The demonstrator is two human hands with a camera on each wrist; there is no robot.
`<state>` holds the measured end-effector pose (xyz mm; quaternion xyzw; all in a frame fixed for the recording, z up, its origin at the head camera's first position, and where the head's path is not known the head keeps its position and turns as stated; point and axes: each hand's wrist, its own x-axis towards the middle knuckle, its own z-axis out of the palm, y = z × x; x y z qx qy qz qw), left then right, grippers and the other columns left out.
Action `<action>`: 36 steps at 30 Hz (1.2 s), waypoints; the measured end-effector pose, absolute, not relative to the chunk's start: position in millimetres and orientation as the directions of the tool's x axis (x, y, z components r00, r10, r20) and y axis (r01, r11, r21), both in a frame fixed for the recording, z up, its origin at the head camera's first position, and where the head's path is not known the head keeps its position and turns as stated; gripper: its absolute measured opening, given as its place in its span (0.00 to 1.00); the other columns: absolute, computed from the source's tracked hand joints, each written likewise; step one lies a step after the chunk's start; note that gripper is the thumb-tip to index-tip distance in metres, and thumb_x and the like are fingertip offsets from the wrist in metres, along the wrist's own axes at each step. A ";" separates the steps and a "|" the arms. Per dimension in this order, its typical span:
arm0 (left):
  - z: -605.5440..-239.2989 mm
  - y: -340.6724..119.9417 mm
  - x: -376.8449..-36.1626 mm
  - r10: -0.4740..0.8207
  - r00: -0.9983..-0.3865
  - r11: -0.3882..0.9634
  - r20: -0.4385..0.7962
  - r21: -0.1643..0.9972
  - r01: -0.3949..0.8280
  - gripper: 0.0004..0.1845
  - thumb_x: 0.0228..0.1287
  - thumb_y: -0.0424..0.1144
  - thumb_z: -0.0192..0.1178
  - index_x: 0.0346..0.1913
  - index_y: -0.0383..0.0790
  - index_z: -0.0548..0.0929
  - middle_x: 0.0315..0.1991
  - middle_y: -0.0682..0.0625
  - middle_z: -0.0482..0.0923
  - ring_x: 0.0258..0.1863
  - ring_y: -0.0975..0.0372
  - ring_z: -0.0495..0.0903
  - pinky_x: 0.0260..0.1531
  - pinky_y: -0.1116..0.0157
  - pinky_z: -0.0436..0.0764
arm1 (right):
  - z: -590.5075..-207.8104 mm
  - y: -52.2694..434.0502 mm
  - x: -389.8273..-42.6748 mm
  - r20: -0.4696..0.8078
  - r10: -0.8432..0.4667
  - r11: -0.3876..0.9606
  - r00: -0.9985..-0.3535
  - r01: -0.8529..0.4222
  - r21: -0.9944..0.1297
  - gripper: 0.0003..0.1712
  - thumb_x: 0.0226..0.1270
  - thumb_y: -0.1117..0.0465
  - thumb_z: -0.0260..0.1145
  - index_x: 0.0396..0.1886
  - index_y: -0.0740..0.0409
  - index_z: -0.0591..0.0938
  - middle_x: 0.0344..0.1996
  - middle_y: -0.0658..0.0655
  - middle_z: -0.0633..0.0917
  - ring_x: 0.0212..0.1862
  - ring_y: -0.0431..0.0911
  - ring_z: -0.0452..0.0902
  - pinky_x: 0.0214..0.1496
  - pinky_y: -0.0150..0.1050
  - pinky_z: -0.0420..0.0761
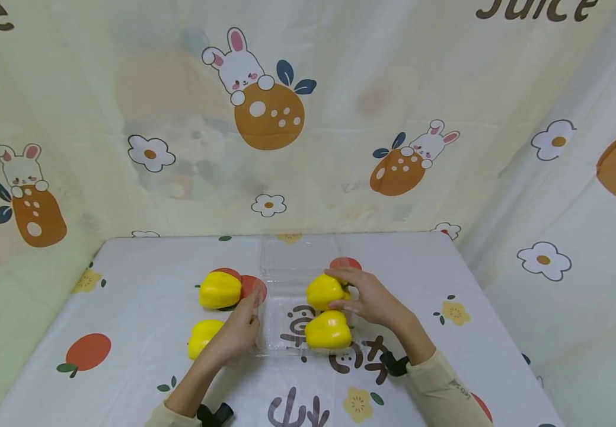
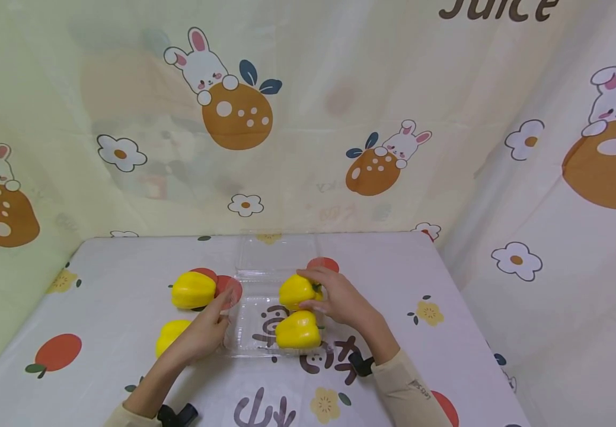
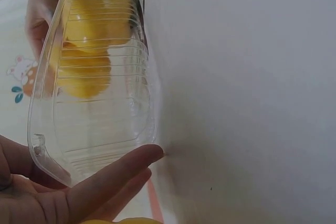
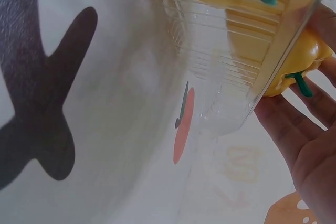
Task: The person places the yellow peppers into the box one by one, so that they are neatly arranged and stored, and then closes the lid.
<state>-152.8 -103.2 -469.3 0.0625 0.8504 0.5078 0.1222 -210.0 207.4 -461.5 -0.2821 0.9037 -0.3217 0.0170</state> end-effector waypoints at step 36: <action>-469.1 -102.3 -152.1 0.234 -0.961 0.473 -0.145 0.881 -0.018 0.39 0.76 0.23 0.48 0.86 0.35 0.50 0.87 0.40 0.49 0.77 0.44 0.66 0.74 0.41 0.72 | -468.4 203.7 -210.9 0.171 -0.501 0.659 -0.848 -0.502 -0.560 0.40 0.61 0.52 0.81 0.73 0.53 0.79 0.71 0.55 0.83 0.74 0.57 0.77 0.75 0.60 0.77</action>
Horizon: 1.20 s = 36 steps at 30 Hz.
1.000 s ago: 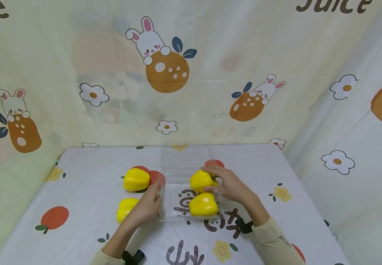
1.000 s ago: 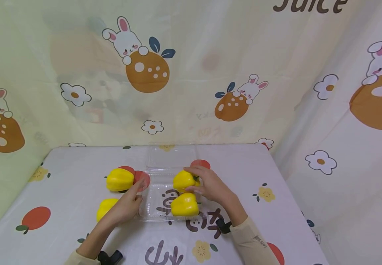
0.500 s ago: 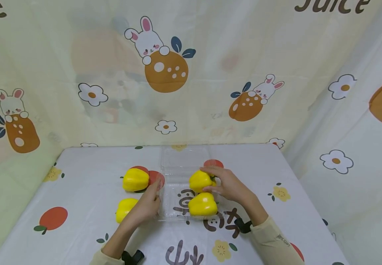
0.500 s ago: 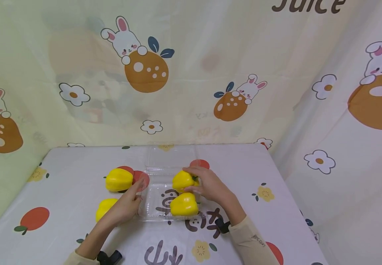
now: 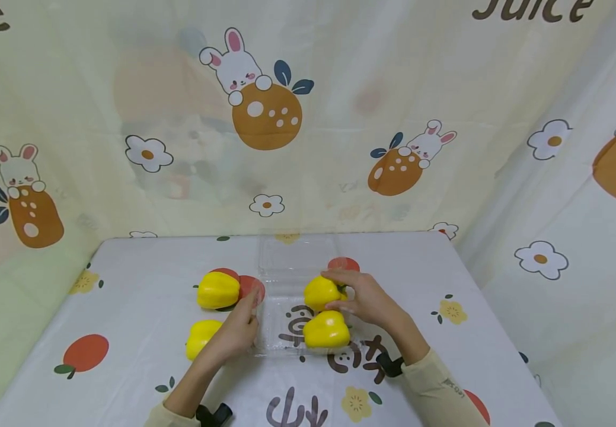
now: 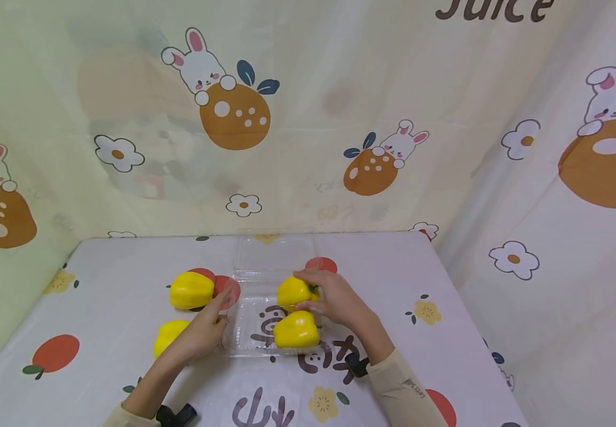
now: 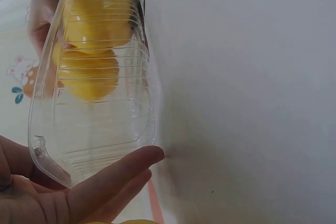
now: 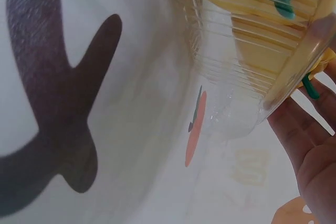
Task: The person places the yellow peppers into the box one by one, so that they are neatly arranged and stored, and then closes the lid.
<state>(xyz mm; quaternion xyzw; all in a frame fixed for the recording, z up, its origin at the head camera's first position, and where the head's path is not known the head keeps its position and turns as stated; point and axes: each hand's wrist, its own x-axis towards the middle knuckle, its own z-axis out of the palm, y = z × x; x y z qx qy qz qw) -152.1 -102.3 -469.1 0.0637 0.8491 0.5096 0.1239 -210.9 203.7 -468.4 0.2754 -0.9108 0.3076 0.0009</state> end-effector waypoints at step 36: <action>-470.6 -103.4 -153.0 0.220 -0.962 0.485 -0.160 0.874 -0.034 0.39 0.75 0.24 0.50 0.85 0.36 0.52 0.87 0.39 0.52 0.72 0.43 0.68 0.59 0.53 0.88 | -473.1 209.5 -213.6 0.161 -0.506 0.620 -0.847 -0.487 -0.615 0.37 0.70 0.50 0.75 0.75 0.56 0.77 0.72 0.54 0.82 0.72 0.55 0.80 0.75 0.57 0.79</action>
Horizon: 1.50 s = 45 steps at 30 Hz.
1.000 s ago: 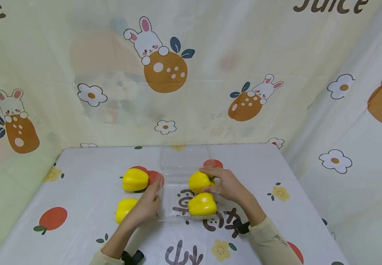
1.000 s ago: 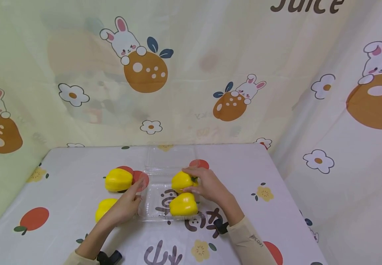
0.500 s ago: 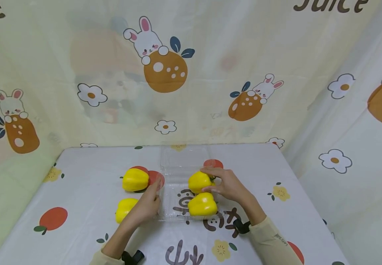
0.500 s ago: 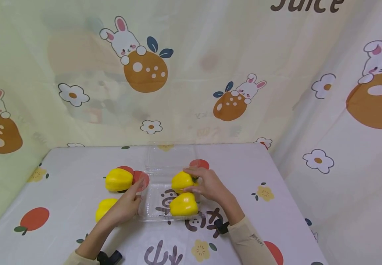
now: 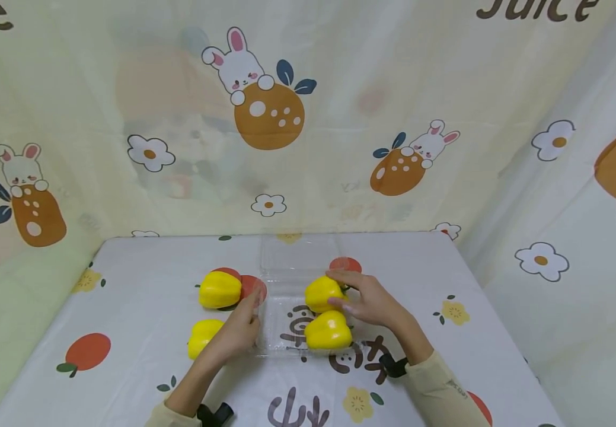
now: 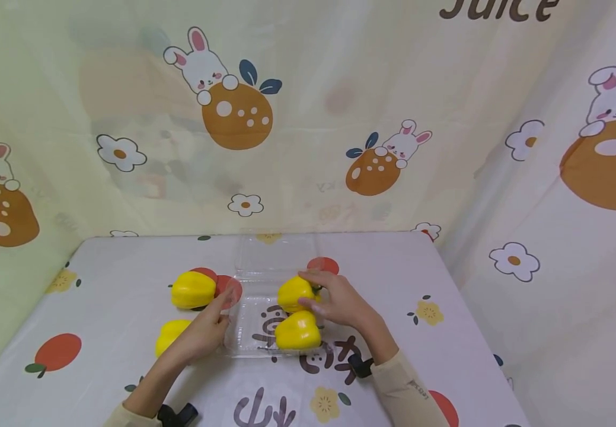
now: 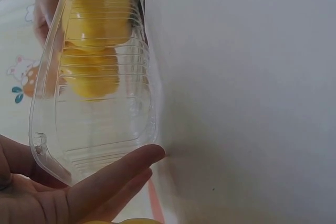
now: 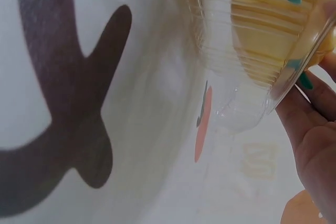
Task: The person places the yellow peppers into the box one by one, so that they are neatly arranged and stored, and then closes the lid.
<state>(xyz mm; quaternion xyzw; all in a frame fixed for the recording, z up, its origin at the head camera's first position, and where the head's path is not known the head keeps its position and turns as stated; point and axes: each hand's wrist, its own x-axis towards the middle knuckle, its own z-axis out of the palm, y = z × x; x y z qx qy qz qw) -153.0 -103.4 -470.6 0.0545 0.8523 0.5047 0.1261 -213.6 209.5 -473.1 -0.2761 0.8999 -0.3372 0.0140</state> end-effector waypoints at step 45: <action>-469.0 -103.0 -151.6 0.220 -0.959 0.485 -0.179 0.873 -0.052 0.40 0.76 0.25 0.51 0.86 0.37 0.51 0.87 0.40 0.52 0.74 0.43 0.69 0.63 0.50 0.86 | -481.7 216.7 -217.0 0.171 -0.490 0.605 -0.855 -0.474 -0.640 0.38 0.62 0.47 0.80 0.69 0.59 0.82 0.67 0.57 0.86 0.71 0.58 0.80 0.75 0.62 0.77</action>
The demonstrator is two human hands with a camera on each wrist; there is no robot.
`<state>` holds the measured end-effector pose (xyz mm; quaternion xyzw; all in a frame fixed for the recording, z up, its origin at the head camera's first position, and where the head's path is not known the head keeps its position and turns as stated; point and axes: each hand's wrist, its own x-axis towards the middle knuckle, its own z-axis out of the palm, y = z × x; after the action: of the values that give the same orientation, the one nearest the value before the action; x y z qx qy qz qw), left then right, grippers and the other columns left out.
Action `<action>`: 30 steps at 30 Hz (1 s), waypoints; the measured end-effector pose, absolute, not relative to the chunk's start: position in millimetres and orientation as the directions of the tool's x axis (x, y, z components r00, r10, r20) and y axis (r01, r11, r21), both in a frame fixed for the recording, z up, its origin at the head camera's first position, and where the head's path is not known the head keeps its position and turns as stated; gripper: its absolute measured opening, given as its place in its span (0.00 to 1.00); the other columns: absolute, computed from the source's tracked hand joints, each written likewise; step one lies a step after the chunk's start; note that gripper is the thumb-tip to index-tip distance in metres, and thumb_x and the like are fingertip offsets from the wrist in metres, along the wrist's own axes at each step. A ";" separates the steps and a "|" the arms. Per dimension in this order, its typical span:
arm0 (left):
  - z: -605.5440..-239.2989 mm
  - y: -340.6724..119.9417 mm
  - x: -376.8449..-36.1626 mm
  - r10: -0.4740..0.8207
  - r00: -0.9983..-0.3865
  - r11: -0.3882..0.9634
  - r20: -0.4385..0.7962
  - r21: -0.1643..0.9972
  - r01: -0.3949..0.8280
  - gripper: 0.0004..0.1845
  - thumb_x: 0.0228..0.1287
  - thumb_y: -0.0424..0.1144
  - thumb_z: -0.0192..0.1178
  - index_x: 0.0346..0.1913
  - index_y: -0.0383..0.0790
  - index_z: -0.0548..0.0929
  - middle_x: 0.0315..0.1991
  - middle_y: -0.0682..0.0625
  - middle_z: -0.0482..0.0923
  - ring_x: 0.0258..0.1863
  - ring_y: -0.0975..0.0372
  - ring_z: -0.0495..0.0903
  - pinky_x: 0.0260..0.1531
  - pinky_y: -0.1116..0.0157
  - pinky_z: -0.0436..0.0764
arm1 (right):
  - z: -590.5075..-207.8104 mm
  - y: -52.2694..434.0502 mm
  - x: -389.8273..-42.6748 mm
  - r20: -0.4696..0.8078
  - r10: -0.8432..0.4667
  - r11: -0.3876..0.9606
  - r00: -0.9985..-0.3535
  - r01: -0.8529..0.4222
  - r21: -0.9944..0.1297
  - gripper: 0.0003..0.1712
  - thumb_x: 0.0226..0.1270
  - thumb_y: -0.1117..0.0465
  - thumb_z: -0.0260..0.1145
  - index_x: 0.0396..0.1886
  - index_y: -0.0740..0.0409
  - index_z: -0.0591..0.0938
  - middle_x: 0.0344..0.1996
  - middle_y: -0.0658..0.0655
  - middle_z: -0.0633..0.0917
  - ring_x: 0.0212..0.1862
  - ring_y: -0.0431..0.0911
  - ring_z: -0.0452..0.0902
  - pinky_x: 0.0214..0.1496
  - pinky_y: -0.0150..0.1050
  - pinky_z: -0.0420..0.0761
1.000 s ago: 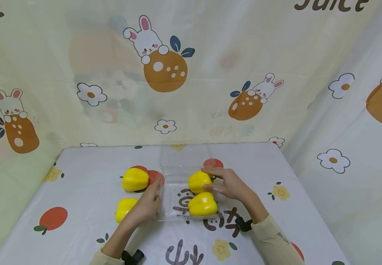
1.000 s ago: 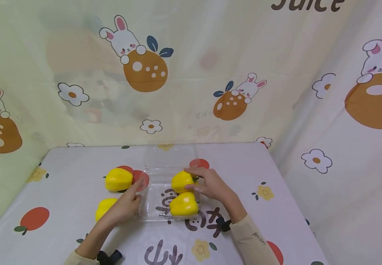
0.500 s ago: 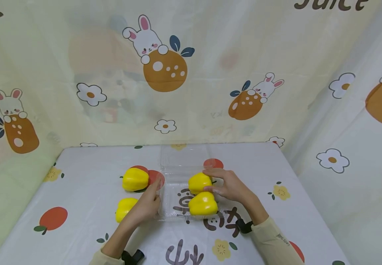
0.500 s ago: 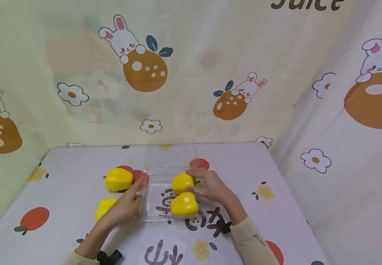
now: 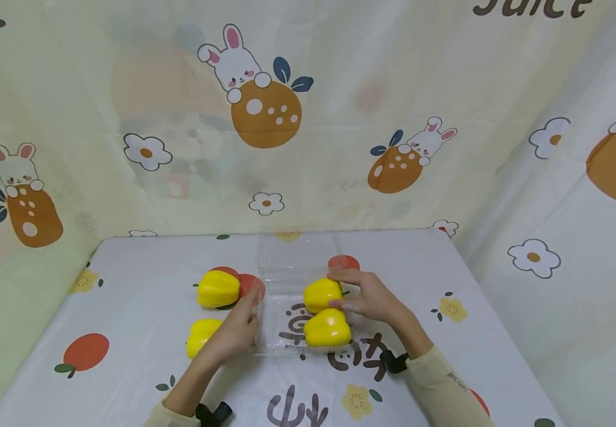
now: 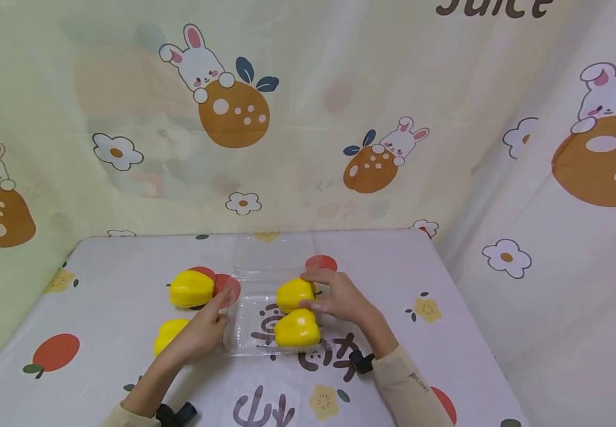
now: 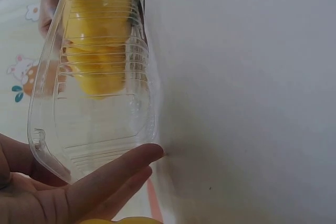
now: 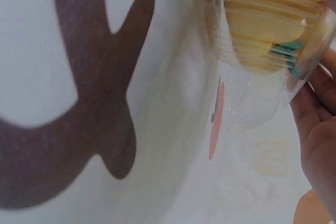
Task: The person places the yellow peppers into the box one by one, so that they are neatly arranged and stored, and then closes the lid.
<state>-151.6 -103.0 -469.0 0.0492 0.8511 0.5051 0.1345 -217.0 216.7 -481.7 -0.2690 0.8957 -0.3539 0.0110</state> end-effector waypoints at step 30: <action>-467.9 -102.2 -150.9 0.202 -0.960 0.470 -0.193 0.879 -0.078 0.40 0.75 0.24 0.51 0.86 0.38 0.53 0.86 0.39 0.53 0.69 0.43 0.71 0.30 0.72 0.82 | -472.2 239.4 -199.4 0.146 -0.385 0.566 -0.911 -0.359 -0.742 0.34 0.70 0.58 0.75 0.74 0.57 0.76 0.70 0.64 0.79 0.67 0.64 0.79 0.60 0.59 0.89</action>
<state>-150.9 -102.2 -467.9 0.0366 0.8465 0.5134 0.1363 -199.4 239.4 -472.2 -0.2102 0.8847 -0.4158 0.0161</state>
